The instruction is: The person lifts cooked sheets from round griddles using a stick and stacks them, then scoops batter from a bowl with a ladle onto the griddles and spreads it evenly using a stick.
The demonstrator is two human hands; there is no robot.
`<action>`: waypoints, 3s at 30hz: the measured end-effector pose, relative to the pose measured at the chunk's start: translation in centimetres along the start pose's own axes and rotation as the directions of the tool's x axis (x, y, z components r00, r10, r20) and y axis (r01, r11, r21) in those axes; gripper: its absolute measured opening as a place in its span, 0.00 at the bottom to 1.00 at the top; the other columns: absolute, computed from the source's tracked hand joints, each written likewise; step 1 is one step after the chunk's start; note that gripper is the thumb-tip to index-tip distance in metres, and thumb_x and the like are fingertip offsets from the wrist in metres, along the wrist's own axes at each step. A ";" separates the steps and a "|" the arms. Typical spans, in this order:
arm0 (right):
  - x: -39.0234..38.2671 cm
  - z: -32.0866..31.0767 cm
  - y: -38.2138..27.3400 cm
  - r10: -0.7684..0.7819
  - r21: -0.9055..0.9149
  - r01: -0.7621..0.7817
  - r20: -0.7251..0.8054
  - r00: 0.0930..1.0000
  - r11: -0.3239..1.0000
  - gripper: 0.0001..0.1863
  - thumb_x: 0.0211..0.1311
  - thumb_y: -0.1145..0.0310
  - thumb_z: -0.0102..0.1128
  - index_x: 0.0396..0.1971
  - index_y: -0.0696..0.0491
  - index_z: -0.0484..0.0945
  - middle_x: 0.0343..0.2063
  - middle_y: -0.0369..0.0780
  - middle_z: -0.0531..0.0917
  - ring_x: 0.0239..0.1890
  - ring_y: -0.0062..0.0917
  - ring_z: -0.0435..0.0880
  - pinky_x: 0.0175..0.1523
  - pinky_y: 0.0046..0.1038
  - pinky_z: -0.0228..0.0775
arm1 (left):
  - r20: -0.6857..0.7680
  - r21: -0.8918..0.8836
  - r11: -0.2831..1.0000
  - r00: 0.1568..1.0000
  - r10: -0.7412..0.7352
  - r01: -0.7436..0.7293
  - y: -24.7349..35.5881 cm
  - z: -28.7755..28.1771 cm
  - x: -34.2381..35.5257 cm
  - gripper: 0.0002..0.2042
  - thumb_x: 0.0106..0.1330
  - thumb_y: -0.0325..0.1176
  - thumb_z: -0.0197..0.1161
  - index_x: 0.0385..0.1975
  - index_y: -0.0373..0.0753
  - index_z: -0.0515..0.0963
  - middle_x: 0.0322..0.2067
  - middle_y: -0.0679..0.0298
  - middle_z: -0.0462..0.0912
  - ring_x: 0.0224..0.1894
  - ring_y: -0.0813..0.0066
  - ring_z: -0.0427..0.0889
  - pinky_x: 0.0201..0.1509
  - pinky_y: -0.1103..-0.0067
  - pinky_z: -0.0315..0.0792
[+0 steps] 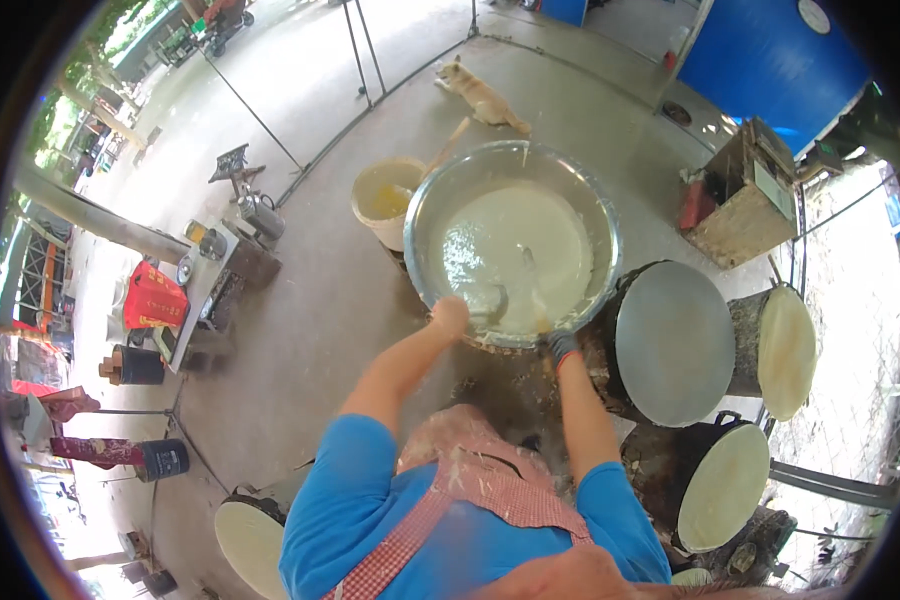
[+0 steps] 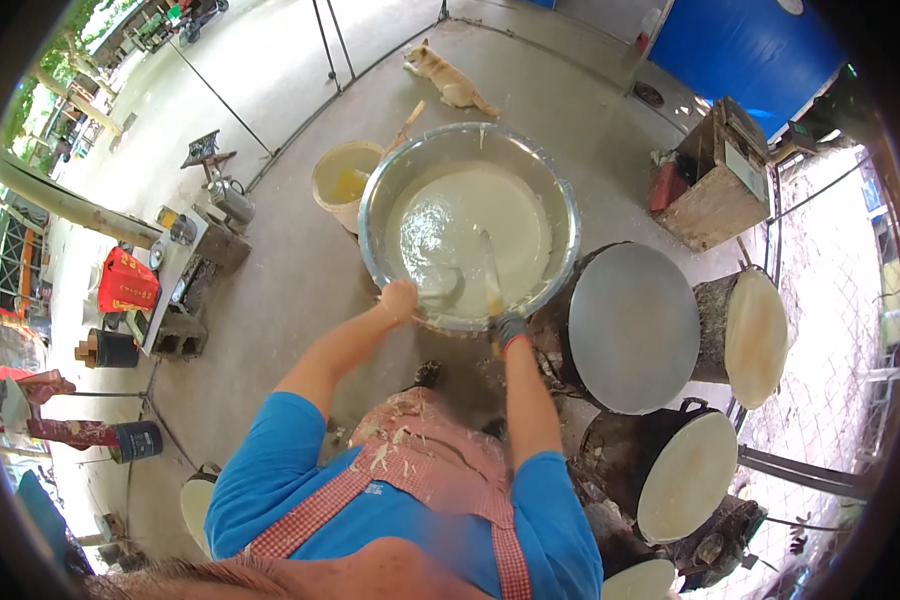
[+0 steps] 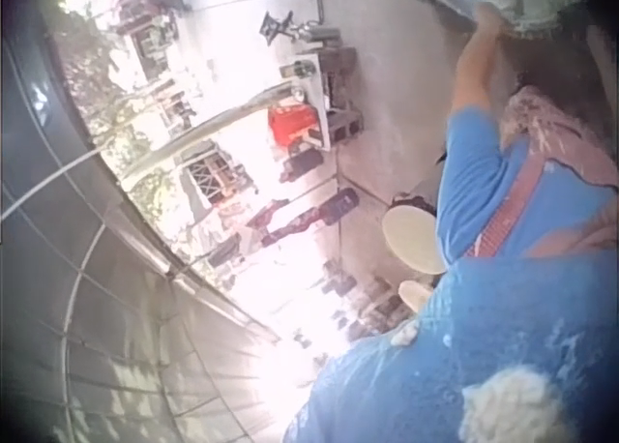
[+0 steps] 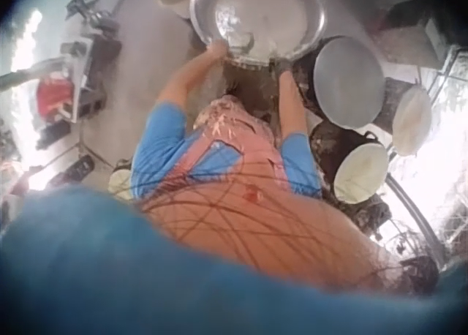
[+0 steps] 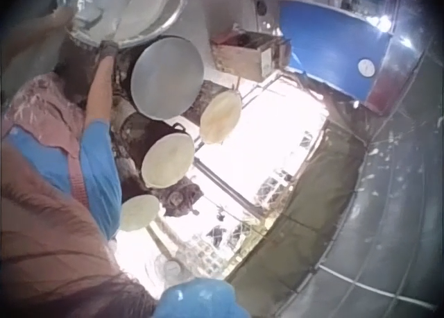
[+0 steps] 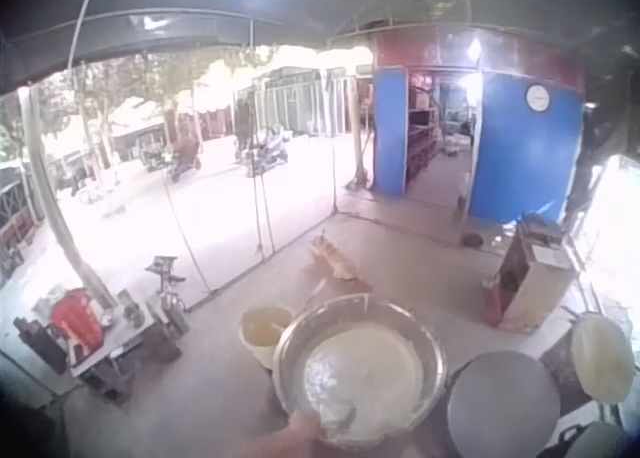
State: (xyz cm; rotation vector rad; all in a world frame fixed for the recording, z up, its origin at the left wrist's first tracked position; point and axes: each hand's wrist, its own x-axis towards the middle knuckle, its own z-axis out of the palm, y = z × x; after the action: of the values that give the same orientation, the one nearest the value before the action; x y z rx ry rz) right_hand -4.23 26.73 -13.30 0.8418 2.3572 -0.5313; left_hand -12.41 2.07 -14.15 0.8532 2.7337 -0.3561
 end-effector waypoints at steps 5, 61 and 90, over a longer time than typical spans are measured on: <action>-1.6 -8.5 2.2 -0.226 -0.193 0.168 -0.337 0.914 0.967 0.18 0.44 0.55 0.52 0.29 0.53 0.76 0.32 0.49 0.76 0.35 0.42 0.75 0.37 0.38 0.68 | 0.335 -0.806 0.520 0.942 0.007 0.283 -5.7 -8.9 -4.1 0.12 0.53 0.34 0.53 0.36 0.43 0.64 0.19 0.60 0.72 0.14 0.73 0.70 0.12 0.76 0.66; -19.2 -0.2 2.1 -0.027 0.490 0.435 -0.640 0.768 0.756 0.09 0.47 0.68 0.56 0.28 0.57 0.76 0.24 0.41 0.80 0.28 0.26 0.78 0.36 0.28 0.67 | 0.522 -0.089 -0.512 0.478 0.706 0.854 -11.3 -28.1 -6.4 0.05 0.61 0.36 0.49 0.34 0.50 0.62 0.10 0.75 0.54 0.07 0.88 0.51 0.05 0.91 0.44; -24.1 0.0 27.0 0.581 0.502 -0.319 -0.550 0.600 0.804 0.19 0.50 0.52 0.51 0.38 0.48 0.75 0.26 0.44 0.79 0.27 0.34 0.77 0.31 0.34 0.67 | 0.038 -0.998 -0.015 0.791 0.611 0.059 35.3 -22.2 2.1 0.08 0.55 0.33 0.49 0.31 0.39 0.61 0.11 0.65 0.62 0.06 0.75 0.61 0.06 0.78 0.58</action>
State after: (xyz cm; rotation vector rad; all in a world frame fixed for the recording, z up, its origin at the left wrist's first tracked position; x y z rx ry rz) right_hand 29.17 35.59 -2.66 2.0721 2.5183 -0.4736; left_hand 2.71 38.12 0.55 0.6487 1.4450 1.2212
